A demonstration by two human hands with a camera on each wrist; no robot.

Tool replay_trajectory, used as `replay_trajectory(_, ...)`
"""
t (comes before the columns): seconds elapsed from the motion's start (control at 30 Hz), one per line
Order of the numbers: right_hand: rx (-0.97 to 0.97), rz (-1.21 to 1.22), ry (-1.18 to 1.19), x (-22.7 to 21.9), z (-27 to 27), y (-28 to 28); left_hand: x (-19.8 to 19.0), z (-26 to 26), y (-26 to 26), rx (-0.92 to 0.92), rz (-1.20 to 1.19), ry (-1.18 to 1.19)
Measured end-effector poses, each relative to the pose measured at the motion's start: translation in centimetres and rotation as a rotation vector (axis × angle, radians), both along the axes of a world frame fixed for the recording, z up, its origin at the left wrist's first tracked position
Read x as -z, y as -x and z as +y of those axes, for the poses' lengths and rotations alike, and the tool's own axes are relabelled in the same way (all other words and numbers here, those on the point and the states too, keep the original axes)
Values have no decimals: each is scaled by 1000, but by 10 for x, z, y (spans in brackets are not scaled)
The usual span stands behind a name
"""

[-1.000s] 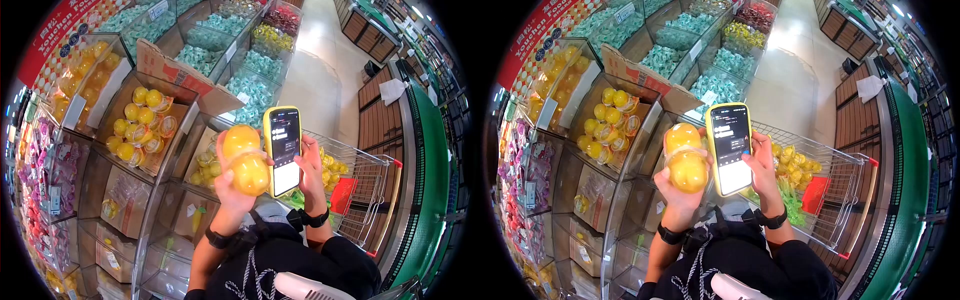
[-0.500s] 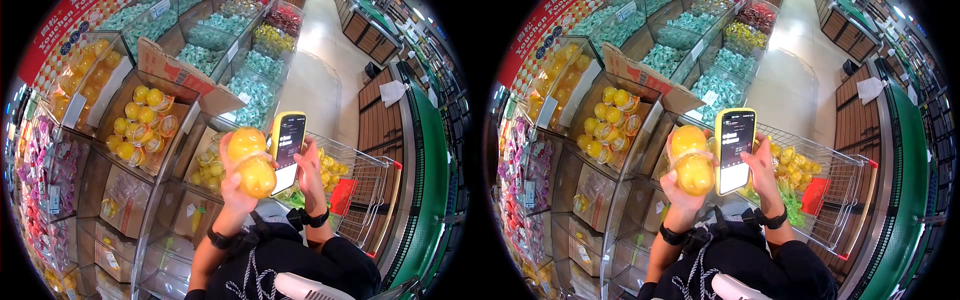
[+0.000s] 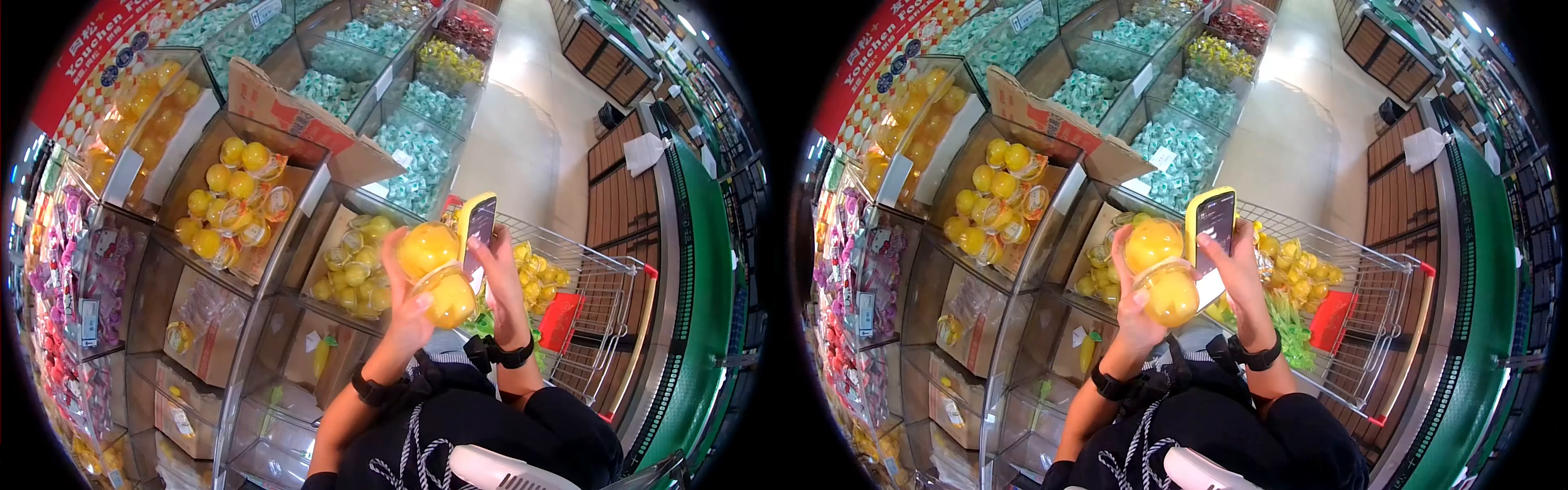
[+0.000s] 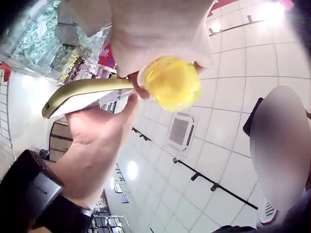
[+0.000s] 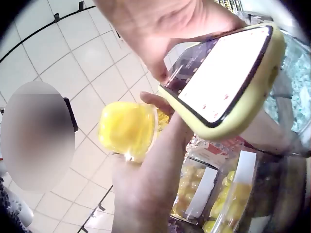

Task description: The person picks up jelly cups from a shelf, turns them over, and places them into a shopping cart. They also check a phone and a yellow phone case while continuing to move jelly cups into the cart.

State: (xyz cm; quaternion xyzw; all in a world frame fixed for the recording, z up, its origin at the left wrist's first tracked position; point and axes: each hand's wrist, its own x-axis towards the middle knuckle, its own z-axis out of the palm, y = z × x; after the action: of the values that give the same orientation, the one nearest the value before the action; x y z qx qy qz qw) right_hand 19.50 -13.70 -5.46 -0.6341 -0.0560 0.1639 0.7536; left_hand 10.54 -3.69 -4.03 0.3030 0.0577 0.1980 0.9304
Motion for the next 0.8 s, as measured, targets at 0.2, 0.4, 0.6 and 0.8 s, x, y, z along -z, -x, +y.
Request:
replay_trajectory(0.2, -199, -6, -82, 2, -11, -2, -2, 7, -5, -46, -9, 35)
replay_trajectory(0.4, -431, -18, -140, -16, -18, -4, -4, 21, -8, -56, -84, 111)
replay_trajectory(0.6, -605, -219, -61, -6, -18, -3, -6, 28, -12, -90, -102, 86)
replay_trajectory(0.8, -545, -498, 315, 0, -12, 1, -5, 22, -12, -102, -104, 91)
